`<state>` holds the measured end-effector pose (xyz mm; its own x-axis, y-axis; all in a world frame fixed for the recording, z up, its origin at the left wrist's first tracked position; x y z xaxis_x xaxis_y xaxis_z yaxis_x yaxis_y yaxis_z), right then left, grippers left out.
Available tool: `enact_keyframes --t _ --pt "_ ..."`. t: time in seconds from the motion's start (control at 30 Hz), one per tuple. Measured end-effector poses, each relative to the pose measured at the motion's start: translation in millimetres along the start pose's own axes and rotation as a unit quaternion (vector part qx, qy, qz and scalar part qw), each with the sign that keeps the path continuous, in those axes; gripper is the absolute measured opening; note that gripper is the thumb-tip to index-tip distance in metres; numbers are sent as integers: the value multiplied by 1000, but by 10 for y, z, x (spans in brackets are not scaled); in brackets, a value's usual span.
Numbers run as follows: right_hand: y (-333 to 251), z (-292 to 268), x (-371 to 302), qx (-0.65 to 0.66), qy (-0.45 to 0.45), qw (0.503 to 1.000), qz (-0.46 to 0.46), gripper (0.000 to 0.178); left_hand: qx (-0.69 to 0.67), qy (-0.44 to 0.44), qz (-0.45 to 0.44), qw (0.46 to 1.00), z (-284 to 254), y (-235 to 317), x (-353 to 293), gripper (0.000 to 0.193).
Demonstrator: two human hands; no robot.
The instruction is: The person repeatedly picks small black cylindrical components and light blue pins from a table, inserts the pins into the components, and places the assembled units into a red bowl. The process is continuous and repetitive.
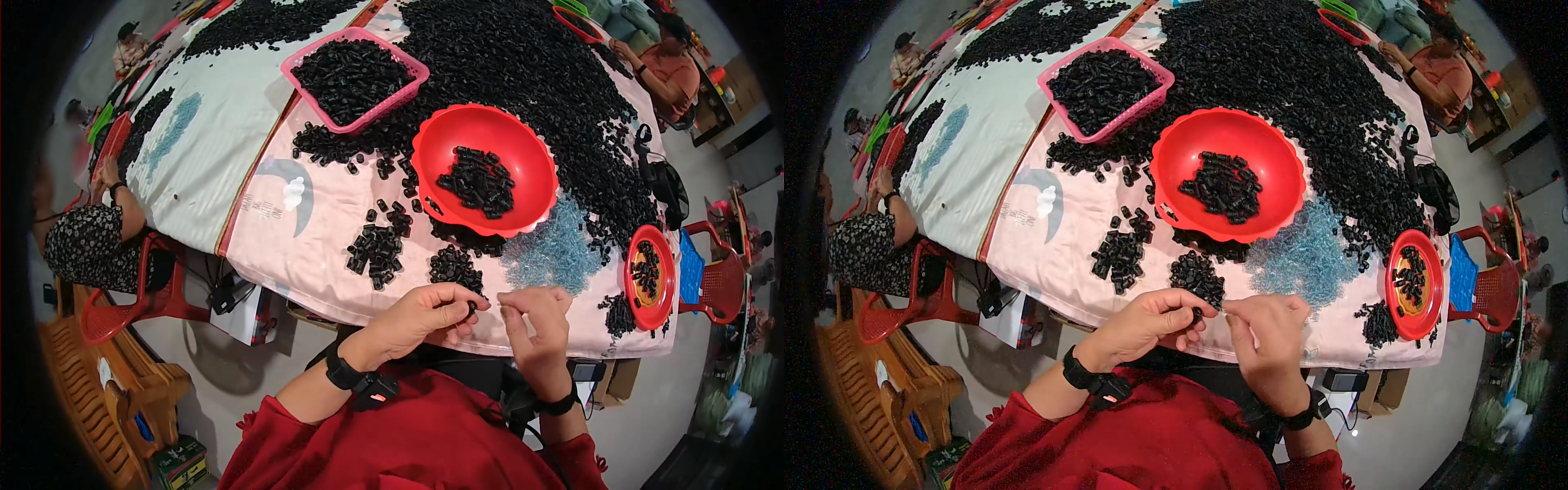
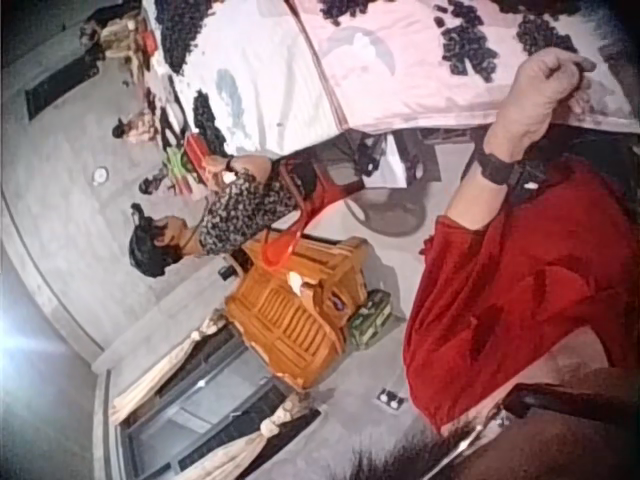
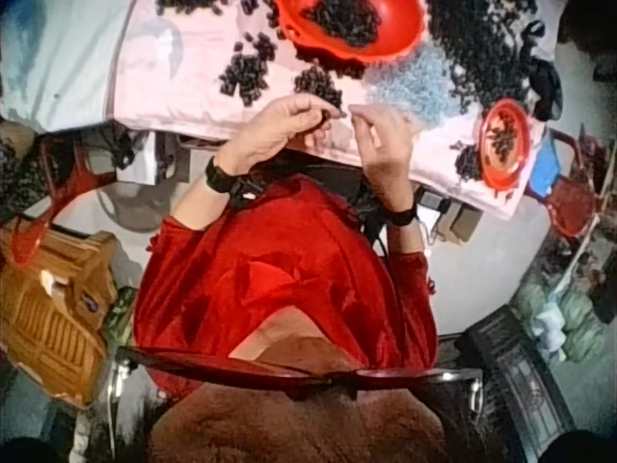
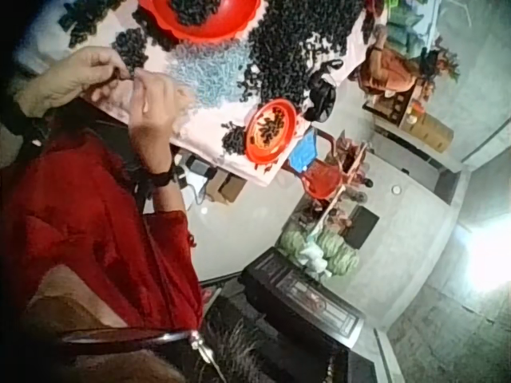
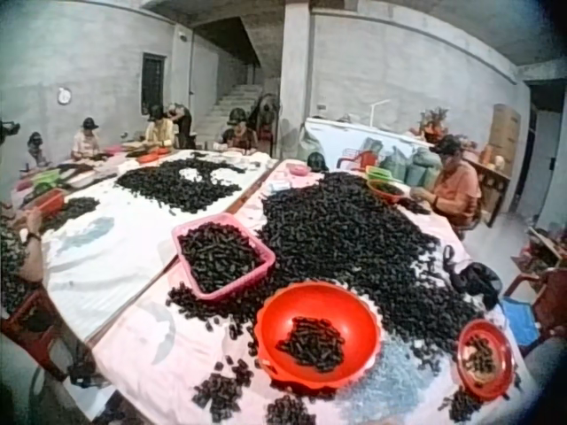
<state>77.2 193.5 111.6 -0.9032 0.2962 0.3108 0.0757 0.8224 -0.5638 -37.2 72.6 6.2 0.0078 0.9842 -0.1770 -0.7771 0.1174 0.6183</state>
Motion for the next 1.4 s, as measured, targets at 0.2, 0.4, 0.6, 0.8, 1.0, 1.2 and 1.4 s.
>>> enact_keyframes --t 0.2,0.4,0.6,0.8,1.0,1.2,1.4 --pt "-75 70 -9 33 5 999 3 25 39 -3 8 999 -26 -49 -14 29" --pt "-110 80 11 20 -2 1000 -11 25 63 7 19 998 -9 -32 -21 27" --pt "-137 86 18 8 -7 1000 -26 25 70 16 15 997 -19 -69 -11 26" --pt "-89 110 -15 18 -17 1000 -7 24 92 28 9 995 -13 -76 -11 27" --pt "-103 117 -14 8 -18 1000 -13 24 111 34 22 993 -17 -64 -16 26" --pt "-111 147 -23 -5 -16 1000 -26 27 126 53 15 991 -5 -42 -34 25" --pt "-154 172 -42 -8 -20 999 -32 33 100 43 40 993 -4 -57 -56 23"
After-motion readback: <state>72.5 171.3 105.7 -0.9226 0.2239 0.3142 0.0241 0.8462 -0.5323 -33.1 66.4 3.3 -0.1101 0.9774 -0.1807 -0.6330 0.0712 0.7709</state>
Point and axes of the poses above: each hand's wrist, its own x-axis towards the middle knuckle, its own z-axis out of the palm, y = z × x, the point moved 6 cm from there along x, towards the middle knuckle, and after that the axes turned 8 degrees about -y, right-handed, at the moved point
